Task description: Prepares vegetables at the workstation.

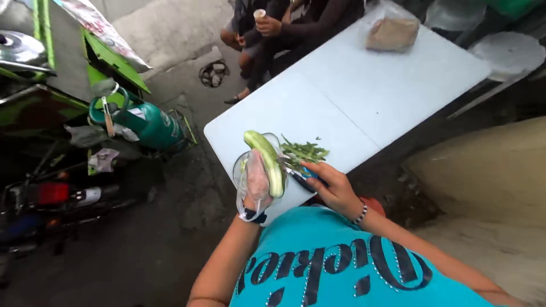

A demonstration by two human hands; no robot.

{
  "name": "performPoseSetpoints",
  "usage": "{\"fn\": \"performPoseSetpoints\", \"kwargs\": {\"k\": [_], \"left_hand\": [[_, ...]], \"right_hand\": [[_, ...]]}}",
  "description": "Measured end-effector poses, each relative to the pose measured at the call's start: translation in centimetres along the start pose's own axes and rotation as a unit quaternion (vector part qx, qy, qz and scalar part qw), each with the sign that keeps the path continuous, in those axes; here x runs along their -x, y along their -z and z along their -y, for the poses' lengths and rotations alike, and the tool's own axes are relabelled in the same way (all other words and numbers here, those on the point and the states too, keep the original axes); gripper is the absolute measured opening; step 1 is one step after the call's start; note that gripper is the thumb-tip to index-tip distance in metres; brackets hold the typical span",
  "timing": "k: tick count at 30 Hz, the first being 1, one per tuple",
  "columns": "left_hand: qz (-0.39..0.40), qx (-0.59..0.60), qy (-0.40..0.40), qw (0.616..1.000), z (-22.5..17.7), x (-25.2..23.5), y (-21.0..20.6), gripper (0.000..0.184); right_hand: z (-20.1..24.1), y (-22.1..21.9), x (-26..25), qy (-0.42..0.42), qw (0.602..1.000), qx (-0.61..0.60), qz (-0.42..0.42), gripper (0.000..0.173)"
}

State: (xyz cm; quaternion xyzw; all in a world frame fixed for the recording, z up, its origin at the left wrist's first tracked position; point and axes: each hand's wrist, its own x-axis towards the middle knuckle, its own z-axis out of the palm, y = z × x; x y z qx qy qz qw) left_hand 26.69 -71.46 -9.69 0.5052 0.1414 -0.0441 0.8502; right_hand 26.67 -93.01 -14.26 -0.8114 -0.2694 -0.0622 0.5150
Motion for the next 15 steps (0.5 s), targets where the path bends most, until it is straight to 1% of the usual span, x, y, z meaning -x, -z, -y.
{"fn": "performPoseSetpoints", "kwargs": {"k": [4, 8, 15], "left_hand": [[-0.024, -0.006, 0.040, 0.999, 0.5, -0.1, -0.2, 0.063], [-0.002, -0.013, 0.076, 0.997, 0.7, -0.1, -0.2, 0.063], [0.013, 0.005, 0.100, 0.995, 1.5, -0.3, -0.2, 0.063]], "right_hand": [[-0.1, 0.0, 0.3, 0.003, 1.000, 0.020, 0.007, 0.037], [-0.3, 0.3, 0.6, -0.007, 0.999, 0.044, 0.021, 0.037], [-0.6, 0.5, 0.7, -0.013, 0.997, 0.072, 0.016, 0.037]]}}
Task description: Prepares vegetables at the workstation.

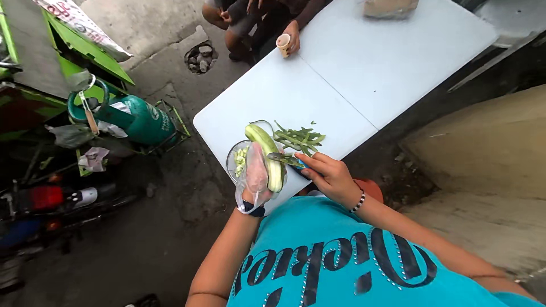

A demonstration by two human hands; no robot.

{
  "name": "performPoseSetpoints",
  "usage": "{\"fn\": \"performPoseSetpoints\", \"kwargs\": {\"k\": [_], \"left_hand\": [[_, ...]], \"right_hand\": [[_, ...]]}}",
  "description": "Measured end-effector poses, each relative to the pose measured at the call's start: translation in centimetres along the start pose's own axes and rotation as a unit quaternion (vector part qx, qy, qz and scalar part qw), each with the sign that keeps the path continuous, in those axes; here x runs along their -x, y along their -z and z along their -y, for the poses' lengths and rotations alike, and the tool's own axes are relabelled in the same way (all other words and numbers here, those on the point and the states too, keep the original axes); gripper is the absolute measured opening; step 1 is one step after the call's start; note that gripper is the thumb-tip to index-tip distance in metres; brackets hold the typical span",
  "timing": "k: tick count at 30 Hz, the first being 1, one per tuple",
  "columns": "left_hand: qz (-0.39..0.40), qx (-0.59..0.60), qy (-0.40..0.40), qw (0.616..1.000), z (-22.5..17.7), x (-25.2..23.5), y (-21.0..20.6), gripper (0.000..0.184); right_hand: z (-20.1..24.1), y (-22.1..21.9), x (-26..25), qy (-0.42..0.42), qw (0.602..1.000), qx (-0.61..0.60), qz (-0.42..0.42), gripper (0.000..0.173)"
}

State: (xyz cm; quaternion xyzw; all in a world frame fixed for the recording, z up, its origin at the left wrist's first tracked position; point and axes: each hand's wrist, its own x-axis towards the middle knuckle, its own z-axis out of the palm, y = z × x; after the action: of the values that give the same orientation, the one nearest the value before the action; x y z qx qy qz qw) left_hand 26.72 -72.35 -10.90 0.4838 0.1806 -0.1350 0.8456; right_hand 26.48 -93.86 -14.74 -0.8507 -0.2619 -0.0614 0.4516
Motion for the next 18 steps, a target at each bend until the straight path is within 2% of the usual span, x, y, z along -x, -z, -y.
{"fn": "performPoseSetpoints", "kwargs": {"k": [7, 14, 18], "left_hand": [[0.010, 0.047, 0.044, 0.998, 1.0, 0.1, 0.2, 0.067], [0.014, 0.025, 0.058, 0.998, 1.6, 0.2, -0.4, 0.065], [0.055, 0.012, 0.073, 0.996, 1.9, 0.4, -0.2, 0.062]], "right_hand": [[-0.6, -0.2, 0.1, 0.001, 1.000, 0.020, -0.001, 0.038], [-1.3, -0.3, -0.2, -0.015, 1.000, 0.020, -0.005, 0.037], [-2.5, 0.2, -1.2, -0.045, 0.999, 0.016, -0.003, 0.038]]}}
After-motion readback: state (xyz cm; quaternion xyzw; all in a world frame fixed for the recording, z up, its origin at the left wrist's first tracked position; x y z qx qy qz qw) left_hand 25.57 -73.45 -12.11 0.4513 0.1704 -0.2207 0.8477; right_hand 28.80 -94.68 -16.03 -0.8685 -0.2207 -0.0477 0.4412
